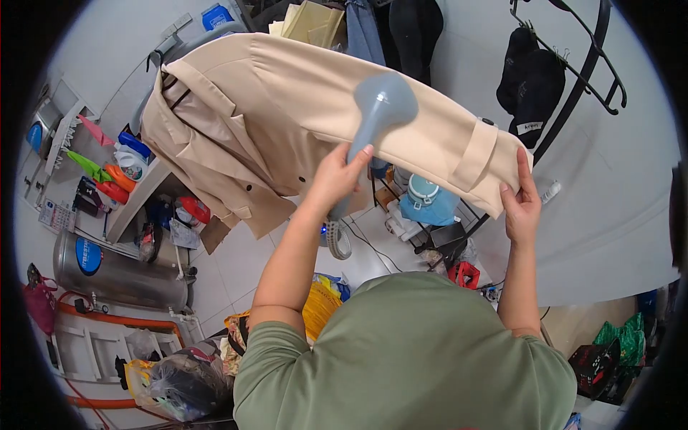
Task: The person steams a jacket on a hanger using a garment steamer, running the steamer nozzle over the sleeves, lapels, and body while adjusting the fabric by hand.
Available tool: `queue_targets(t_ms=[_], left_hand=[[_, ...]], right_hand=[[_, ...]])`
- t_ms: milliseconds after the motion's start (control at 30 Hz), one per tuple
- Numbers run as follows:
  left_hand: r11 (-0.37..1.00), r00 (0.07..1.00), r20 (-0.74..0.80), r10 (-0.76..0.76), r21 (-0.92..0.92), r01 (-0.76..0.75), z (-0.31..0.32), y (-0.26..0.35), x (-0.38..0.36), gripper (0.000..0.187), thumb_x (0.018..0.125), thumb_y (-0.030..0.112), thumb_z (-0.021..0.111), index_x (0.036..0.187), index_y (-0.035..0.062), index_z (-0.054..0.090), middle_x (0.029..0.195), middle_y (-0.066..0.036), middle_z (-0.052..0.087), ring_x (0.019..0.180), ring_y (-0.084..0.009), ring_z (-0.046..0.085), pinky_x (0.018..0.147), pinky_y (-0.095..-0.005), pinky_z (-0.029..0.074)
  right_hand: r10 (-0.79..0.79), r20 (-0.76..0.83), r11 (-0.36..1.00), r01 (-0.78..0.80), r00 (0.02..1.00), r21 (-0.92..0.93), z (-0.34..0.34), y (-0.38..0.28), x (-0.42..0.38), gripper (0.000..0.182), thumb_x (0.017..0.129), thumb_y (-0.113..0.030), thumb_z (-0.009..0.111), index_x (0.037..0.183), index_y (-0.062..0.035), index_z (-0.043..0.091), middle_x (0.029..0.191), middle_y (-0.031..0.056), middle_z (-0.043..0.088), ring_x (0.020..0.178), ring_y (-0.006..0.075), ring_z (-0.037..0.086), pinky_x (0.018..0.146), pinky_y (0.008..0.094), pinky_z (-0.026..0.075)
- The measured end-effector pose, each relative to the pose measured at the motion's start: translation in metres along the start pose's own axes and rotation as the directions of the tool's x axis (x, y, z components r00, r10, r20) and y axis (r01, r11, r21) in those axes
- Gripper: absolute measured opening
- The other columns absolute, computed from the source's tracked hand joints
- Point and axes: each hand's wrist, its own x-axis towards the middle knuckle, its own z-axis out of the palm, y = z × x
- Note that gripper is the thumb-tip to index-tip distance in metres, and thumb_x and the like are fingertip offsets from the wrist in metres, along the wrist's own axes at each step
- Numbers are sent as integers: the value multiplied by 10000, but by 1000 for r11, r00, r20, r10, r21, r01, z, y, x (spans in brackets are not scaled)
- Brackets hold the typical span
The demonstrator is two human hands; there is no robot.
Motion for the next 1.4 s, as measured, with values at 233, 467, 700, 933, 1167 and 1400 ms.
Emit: queue_targets(t_ms=[233, 467, 700, 933, 1167, 1400], left_hand=[[999, 947, -321, -27, -31, 18, -53, -5, 20, 548, 962, 523, 597, 972, -24, 592, 671, -61, 555, 493, -163, 595, 469, -320, 487], [1000, 990, -138, 0, 9, 1, -11, -17, -1, 542, 960, 514, 606, 1021, -24, 594, 667, -69, 567, 492, -156, 590, 486, -332, 492], [999, 998, -55, -41, 12, 42, -1, -16, -10, 474, 965, 462, 617, 977, -11, 588, 672, -67, 577, 503, -144, 581, 478, -316, 471], [998, 932, -361, -44, -48, 29, -70, -19, 17, 506, 959, 481, 616, 966, -24, 598, 680, -80, 569, 507, -154, 593, 477, -324, 490], [1000, 979, -202, -6, 18, 10, -37, -35, 3, 535, 952, 499, 622, 1013, -32, 587, 675, -103, 595, 519, -172, 606, 484, -338, 492], [998, 1000, -3, -7, 64, 7, 3, -43, -8, 550, 948, 534, 617, 1043, -6, 588, 709, -73, 595, 509, -157, 596, 499, -313, 508]], right_hand=[[-10, -6, 1000, 10, 1000, -13, 0, -1, 2, 682, 875, 137, 528, 1523, -19, 381, 1581, 102, 374, 1415, 198, 390, 1160, 329, 303], [-19, -2, 1000, 19, 1000, 11, 0, 2, 11, 683, 877, 135, 523, 1526, -19, 376, 1581, 117, 369, 1423, 203, 381, 1167, 335, 292], [-16, -17, 999, 15, 1000, -30, -3, 9, 12, 678, 879, 134, 522, 1524, -13, 375, 1587, 124, 357, 1431, 216, 375, 1173, 338, 279], [-9, -6, 1000, 9, 1000, 0, 2, 6, 12, 680, 885, 138, 497, 1532, -5, 349, 1593, 128, 345, 1435, 216, 371, 1173, 340, 281], [-5, -15, 1000, 6, 1000, 13, 7, 2, 16, 672, 889, 126, 508, 1530, 6, 344, 1605, 124, 326, 1440, 213, 364, 1174, 344, 289], [3, -4, 1000, -3, 1000, 8, 10, 4, 19, 686, 882, 148, 504, 1532, -1, 342, 1605, 116, 328, 1439, 212, 366, 1175, 340, 289]])
